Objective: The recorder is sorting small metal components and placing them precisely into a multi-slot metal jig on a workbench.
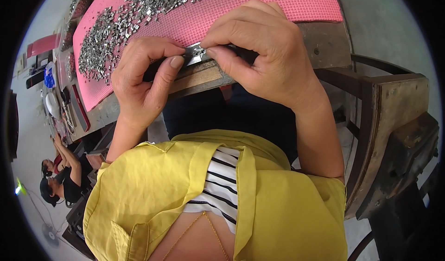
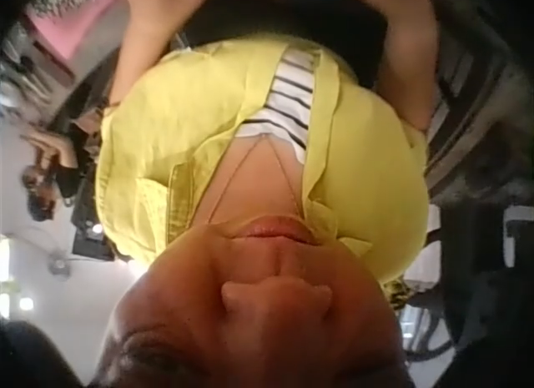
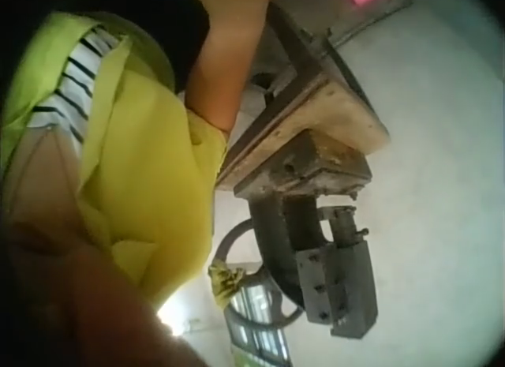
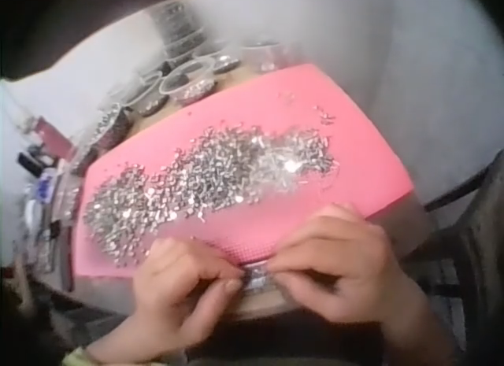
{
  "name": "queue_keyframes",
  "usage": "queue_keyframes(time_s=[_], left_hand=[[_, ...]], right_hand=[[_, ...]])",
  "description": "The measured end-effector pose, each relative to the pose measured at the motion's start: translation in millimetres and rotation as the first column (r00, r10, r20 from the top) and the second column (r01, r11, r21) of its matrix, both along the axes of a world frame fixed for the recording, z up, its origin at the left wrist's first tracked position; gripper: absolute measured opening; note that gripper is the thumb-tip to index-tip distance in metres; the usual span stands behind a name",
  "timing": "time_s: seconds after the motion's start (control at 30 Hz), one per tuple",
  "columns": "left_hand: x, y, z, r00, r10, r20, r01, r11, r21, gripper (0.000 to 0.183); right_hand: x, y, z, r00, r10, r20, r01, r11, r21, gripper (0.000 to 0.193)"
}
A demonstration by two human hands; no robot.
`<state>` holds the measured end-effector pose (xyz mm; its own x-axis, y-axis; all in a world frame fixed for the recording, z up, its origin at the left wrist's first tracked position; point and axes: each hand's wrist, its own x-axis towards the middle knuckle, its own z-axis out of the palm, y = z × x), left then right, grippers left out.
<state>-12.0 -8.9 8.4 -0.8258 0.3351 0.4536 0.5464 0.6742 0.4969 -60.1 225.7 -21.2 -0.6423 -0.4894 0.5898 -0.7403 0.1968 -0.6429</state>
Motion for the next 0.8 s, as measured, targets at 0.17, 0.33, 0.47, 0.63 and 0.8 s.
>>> queue_keyframes(time_s=[0.17,0.33,0.47,0.63,0.8], left_hand=[[0,4,-1,0.999,0.019,-0.034,-0.020,0.999,-0.032,0.012],[0,4,-1,0.999,0.017,-0.047,-0.020,0.998,-0.052,0.014],[0,5,0,0.994,0.005,-0.108,-0.017,0.994,-0.112,0.016],[6,11,12,0.978,-0.006,-0.209,-0.060,0.949,-0.309,0.017],[2,-3,10,0.991,0.051,-0.126,-0.075,0.980,-0.187,0.020]], right_hand=[[0,0,-2,1.000,0.001,-0.009,-0.001,1.000,-0.005,0.021],[1,1,-1,1.000,0.010,0.014,-0.010,1.000,-0.002,0.022],[0,1,-2,1.000,0.009,0.015,-0.009,1.000,-0.009,0.022],[-1,0,-2,1.000,0.011,-0.003,-0.011,1.000,-0.010,0.022],[1,-1,1,0.999,-0.003,0.038,0.005,0.999,-0.036,0.019]])
